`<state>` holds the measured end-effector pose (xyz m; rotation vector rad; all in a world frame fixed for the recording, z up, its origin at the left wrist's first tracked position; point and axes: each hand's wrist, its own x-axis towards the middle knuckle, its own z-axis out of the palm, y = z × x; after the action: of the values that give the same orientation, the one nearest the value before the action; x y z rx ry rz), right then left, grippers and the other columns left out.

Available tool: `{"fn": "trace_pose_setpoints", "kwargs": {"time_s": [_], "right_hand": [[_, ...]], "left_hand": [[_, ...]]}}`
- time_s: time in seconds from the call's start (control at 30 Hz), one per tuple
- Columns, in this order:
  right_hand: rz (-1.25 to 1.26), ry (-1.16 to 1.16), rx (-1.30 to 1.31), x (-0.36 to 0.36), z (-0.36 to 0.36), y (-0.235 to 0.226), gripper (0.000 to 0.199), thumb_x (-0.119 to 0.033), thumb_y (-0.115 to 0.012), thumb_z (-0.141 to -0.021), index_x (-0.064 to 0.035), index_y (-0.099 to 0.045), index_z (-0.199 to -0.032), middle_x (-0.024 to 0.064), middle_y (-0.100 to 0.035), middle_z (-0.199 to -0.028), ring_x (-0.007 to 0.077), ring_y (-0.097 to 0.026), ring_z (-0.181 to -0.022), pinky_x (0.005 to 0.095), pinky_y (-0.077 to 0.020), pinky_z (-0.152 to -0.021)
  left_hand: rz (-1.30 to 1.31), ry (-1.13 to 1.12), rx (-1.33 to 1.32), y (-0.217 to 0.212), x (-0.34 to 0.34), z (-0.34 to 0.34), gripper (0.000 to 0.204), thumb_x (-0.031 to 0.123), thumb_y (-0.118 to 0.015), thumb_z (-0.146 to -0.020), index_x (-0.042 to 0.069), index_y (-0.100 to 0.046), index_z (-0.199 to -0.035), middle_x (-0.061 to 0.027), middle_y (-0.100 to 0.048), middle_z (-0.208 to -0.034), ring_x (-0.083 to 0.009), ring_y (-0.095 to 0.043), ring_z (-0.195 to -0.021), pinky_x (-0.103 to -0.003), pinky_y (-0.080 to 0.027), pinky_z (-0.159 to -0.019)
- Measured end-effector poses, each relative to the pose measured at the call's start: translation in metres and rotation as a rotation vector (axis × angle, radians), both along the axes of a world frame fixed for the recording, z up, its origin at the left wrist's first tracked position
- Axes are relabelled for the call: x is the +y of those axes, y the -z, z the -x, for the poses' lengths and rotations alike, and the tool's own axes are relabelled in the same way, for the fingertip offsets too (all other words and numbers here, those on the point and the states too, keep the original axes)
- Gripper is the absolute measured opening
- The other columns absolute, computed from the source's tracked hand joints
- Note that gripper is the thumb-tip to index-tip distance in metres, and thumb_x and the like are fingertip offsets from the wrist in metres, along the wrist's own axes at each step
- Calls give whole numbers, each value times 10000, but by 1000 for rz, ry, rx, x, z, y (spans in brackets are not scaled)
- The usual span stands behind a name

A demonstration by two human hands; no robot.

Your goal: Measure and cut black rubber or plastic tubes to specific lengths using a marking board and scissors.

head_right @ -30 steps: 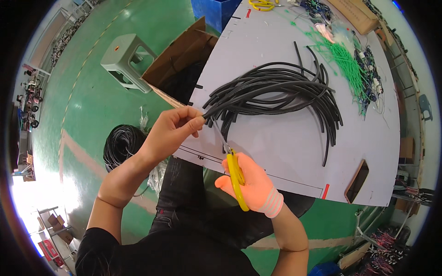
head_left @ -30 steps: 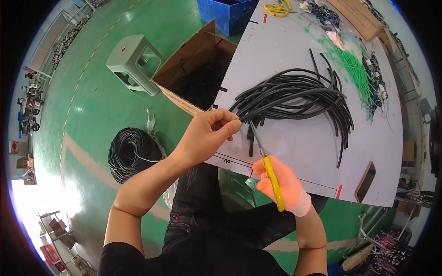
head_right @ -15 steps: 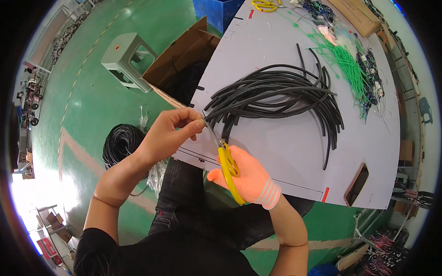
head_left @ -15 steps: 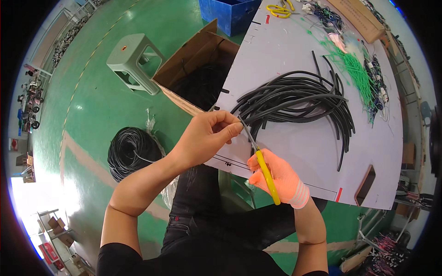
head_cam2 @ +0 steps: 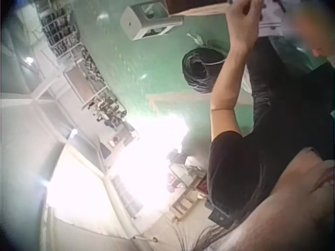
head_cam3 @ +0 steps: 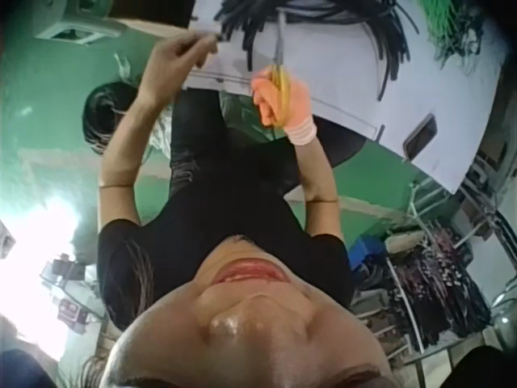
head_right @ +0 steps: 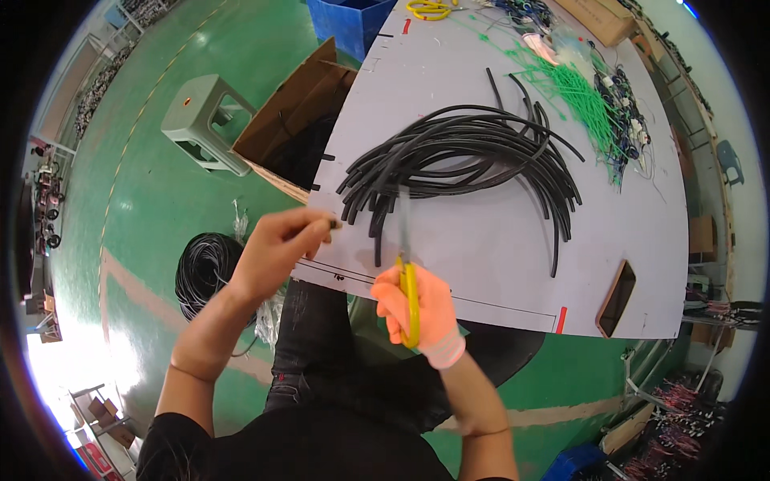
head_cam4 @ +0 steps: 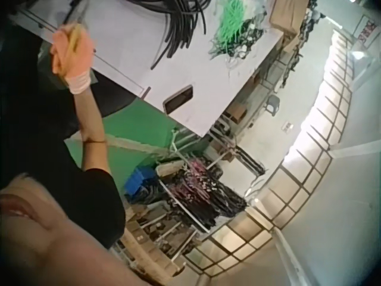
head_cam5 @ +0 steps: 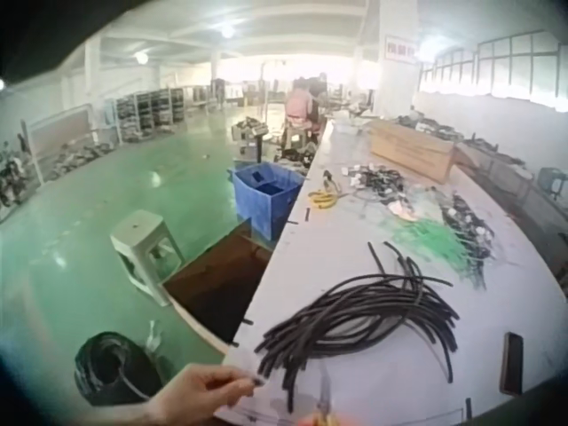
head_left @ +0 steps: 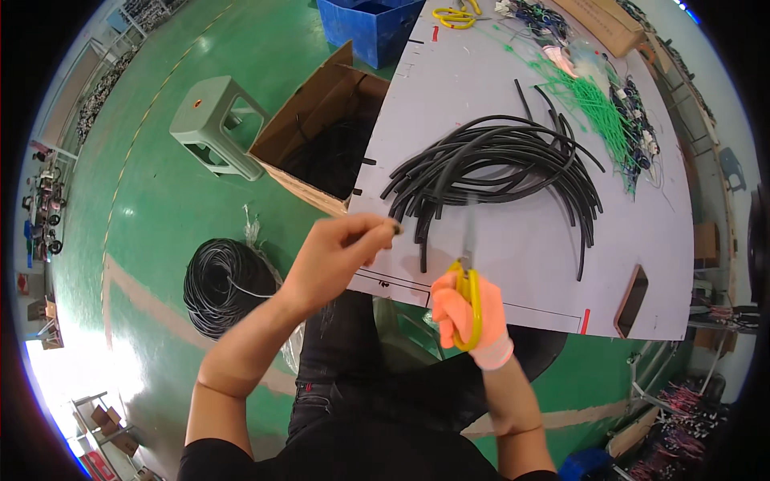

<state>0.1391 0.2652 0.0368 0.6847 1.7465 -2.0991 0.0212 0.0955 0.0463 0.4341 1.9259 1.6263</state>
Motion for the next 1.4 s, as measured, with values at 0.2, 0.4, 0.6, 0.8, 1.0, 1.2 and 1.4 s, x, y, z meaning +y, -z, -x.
{"fn": "trace_pose_setpoints", "kwargs": {"time_s": [0.2,0.4,0.6,0.8,1.0,1.2,1.4], "right_hand": [[155,238,368,-51,-29,23,213,-10,-634,-781,-23,-590,-988,30,-575,-725,70,-504,-524,203,-403,-471],[333,385,491,-47,-50,43,196,-6,-642,-774,-16,-591,-963,47,-570,-744,91,-535,-559,220,-419,-505],[-418,1081,549,20,-93,43,95,-110,-564,-800,-27,-522,-821,38,-514,-663,112,-515,-529,239,-418,-494],[-85,1521,426,86,-150,84,110,-106,-570,-797,-17,-505,-808,42,-482,-719,109,-481,-568,230,-420,-476],[10,1565,438,105,-153,109,121,-93,-621,-766,-41,-525,-818,16,-482,-675,100,-473,-571,231,-410,-494],[19,1581,427,103,-147,113,128,-110,-600,-791,-35,-530,-868,22,-504,-758,113,-525,-621,277,-510,-573],[35,1589,443,102,-145,113,119,-123,-579,-817,-31,-527,-873,20,-499,-789,117,-539,-659,291,-530,-620]], "left_hand": [[-179,114,-304,-2,-19,-68,255,87,-432,-927,19,-487,-1167,-5,-490,-831,-52,-436,-690,-194,-364,-584],[-248,227,-555,13,-11,-80,273,114,-485,-912,39,-447,-1172,-2,-500,-938,-70,-477,-670,-200,-387,-575],[331,284,191,21,-63,-59,95,66,-677,-733,-7,-644,-784,-33,-569,-717,-91,-525,-660,-226,-415,-599],[370,292,249,41,-94,-20,120,68,-701,-713,-13,-638,-776,-28,-573,-693,-111,-520,-669,-230,-393,-609],[461,322,237,45,-85,-14,133,72,-682,-742,-9,-603,-813,-24,-559,-739,-109,-499,-700,-231,-388,-658],[483,374,213,46,-87,-8,172,154,-649,-806,5,-562,-815,15,-475,-731,-82,-424,-688,-215,-335,-634],[484,354,192,39,-74,-5,215,202,-647,-819,10,-550,-813,26,-431,-711,-70,-385,-668,-208,-301,-603]]}}
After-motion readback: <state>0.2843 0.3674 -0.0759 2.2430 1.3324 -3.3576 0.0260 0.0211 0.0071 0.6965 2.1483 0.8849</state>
